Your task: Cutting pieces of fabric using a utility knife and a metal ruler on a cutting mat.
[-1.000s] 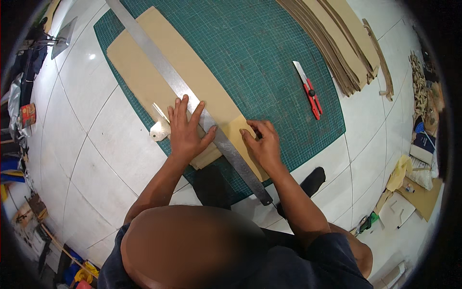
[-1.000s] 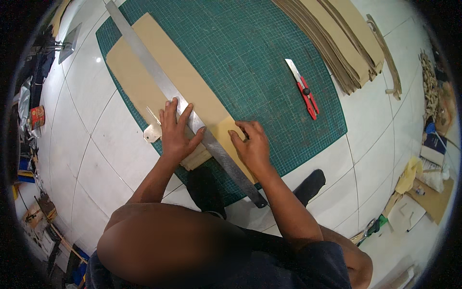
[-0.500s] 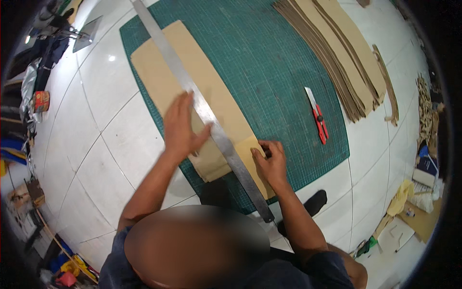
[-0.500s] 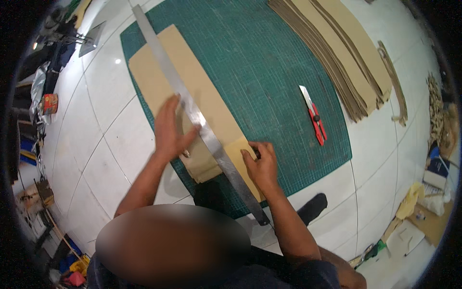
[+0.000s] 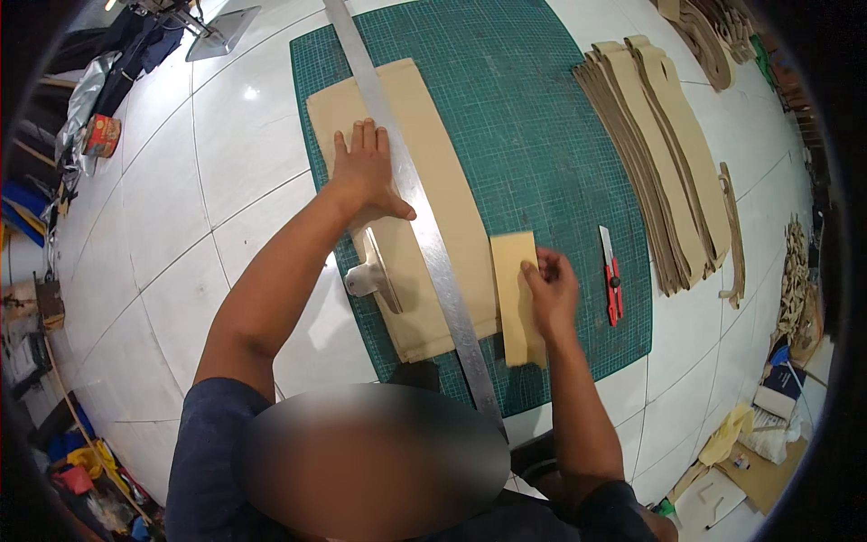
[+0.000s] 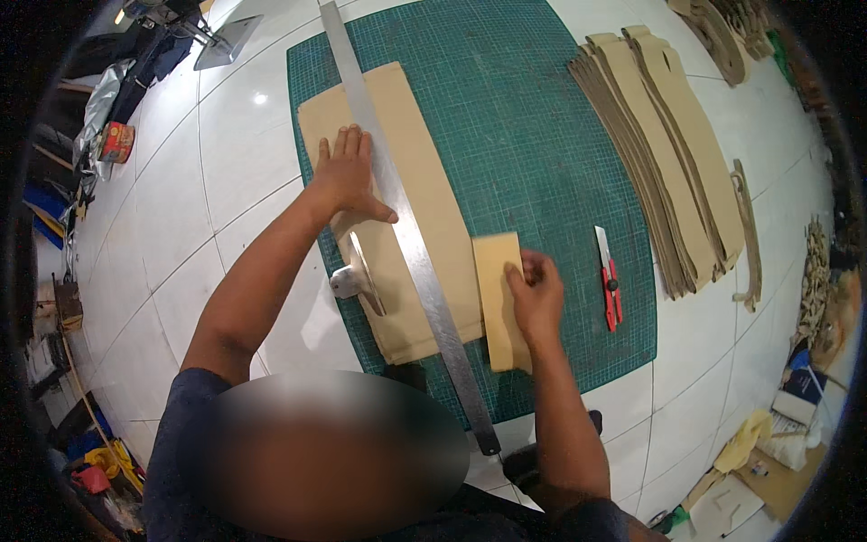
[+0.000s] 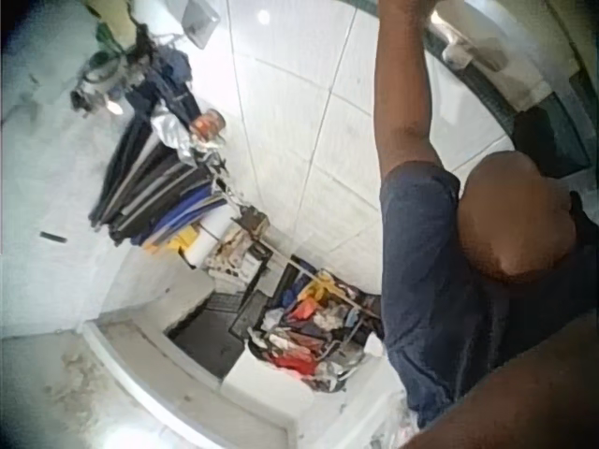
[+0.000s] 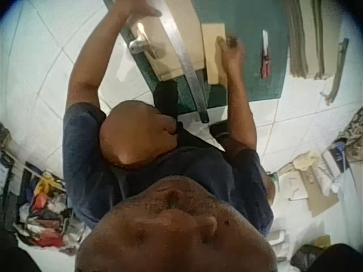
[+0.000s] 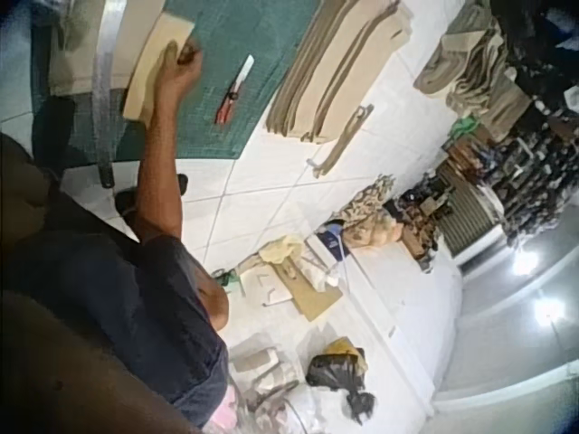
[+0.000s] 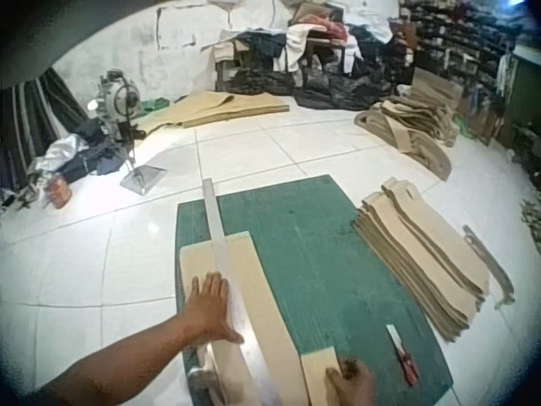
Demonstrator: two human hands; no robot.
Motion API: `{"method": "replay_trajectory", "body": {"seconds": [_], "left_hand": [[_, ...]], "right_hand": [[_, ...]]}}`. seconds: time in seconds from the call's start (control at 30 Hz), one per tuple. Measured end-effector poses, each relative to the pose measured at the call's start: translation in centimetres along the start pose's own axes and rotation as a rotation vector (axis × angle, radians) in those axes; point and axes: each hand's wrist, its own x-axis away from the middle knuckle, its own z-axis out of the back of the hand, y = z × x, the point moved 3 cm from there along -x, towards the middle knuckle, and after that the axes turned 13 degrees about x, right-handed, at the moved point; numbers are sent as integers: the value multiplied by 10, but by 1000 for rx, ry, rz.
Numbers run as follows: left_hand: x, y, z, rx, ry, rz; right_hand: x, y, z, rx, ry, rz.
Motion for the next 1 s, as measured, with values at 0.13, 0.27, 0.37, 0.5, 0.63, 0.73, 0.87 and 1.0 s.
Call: {"method": "replay_trajectory", "body": {"seconds": [0.13,0.27,0.37,0.5,0.63,0.73,0.87,1.0], "left_hand": [[-2,-1,-4,21,-6,-45],[2,-2,-2,137,13,-90],[6,-2,-1,197,38,-110],[3,-4,-3,216,59,-127],[1,-6,-5,211,34,-106],[1,-8,-4,243,47,-111],[1,-9,-4,252,42,-105],[2,-9,-7,266,74,-127]], "right_hand": [[-68,-56,-43,-54,-61,187],[-135,-116,-99,-176,-117,214],[-168,-159,-131,-99,-98,203],[-201,-178,-167,-1,-76,196],[-207,-179,-179,207,-62,282],[-203,-184,-183,253,-42,326],[-202,-185,-182,285,-47,321],[-207,-177,-186,249,-37,351]]}}
